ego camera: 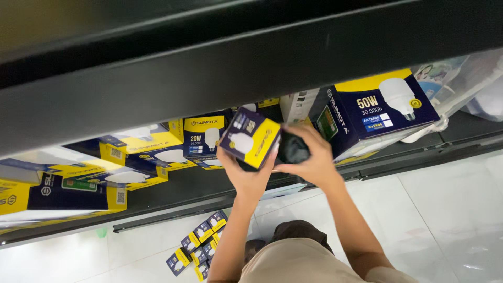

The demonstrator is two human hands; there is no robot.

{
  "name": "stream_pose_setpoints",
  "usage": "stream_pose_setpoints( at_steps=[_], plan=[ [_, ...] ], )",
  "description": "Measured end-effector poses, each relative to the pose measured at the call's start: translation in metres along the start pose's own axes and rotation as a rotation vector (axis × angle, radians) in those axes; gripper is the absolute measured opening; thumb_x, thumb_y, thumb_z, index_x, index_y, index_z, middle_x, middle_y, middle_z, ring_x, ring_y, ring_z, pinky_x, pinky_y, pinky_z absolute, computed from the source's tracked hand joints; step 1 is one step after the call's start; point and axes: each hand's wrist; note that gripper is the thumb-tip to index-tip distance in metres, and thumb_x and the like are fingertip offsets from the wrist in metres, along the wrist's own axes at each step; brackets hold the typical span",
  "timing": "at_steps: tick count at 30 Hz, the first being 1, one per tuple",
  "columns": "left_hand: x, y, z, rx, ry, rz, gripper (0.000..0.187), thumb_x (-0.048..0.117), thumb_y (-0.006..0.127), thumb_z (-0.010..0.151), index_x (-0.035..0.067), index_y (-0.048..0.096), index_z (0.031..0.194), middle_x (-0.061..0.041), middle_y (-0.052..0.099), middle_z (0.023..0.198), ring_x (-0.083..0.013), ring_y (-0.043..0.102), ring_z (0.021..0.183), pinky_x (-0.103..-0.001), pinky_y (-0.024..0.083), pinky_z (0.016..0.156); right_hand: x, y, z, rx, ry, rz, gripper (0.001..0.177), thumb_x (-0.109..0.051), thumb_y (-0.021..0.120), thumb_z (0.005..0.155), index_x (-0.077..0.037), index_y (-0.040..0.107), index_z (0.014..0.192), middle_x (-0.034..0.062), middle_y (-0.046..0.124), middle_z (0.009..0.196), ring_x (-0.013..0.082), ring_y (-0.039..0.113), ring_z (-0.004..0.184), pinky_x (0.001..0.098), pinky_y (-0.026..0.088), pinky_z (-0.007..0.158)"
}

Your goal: The person wipes light bulb boxes with a cloth and arranges them on a shelf and the floor.

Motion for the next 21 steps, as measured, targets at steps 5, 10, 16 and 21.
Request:
stream_pose_setpoints(
  at_steps=[5,10,16,21],
  plan=[
    [-0.007,-0.017,-0.039,0.011,-0.112,-0.279,0.105,0.021,0.094,0.077,0.001,0.019,0.147,-0.018,0.044,0.139,-0.0265,0.055,0.128,-0.041,0.049,0.108,0.000,-0.019,-0.020,0.093,0.179,0.429,0.015,-0.012,0.077,0.095,0.000,0.069,0.100,0.0187,0.073,0.104,0.0251,0.074,0.086,0.0346,0.060,0.080],
    [-0.004,-0.015,-0.046,-0.015,0.136,0.135,0.095,0.010,0.090,0.068,0.001,0.036,0.146,-0.020,0.051,0.139,-0.0313,0.057,0.128,-0.043,0.046,0.113,-0.036,-0.024,0.009,0.225,0.042,0.985,0.035,-0.030,0.060,0.103,0.002,0.060,0.089,0.0191,0.067,0.100,0.0236,0.069,0.075,0.0282,0.059,0.050],
    [-0.040,-0.009,-0.049,-0.056,0.149,0.142,0.106,0.024,0.097,0.063,0.000,0.034,0.145,-0.022,0.051,0.138,-0.0330,0.057,0.126,-0.043,0.046,0.111,-0.057,0.015,0.050,0.234,0.174,1.021,0.044,-0.040,0.058,0.104,0.004,0.056,0.100,0.0238,0.063,0.107,0.0185,0.060,0.071,0.0276,0.051,0.055],
    [-0.089,-0.007,-0.059,-0.023,0.059,0.074,0.114,0.028,0.095,0.068,-0.003,0.024,0.152,-0.023,0.043,0.140,-0.0316,0.052,0.128,-0.044,0.043,0.114,-0.028,0.028,0.052,0.296,0.159,1.018,0.044,-0.041,0.057,0.107,0.002,0.060,0.099,0.0214,0.066,0.113,0.0253,0.068,0.096,0.0341,0.060,0.079]
  ],
)
Point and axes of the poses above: each hand's wrist, its own z-axis towards the middle knuckle, its own y-axis out of the palm, x = y × z
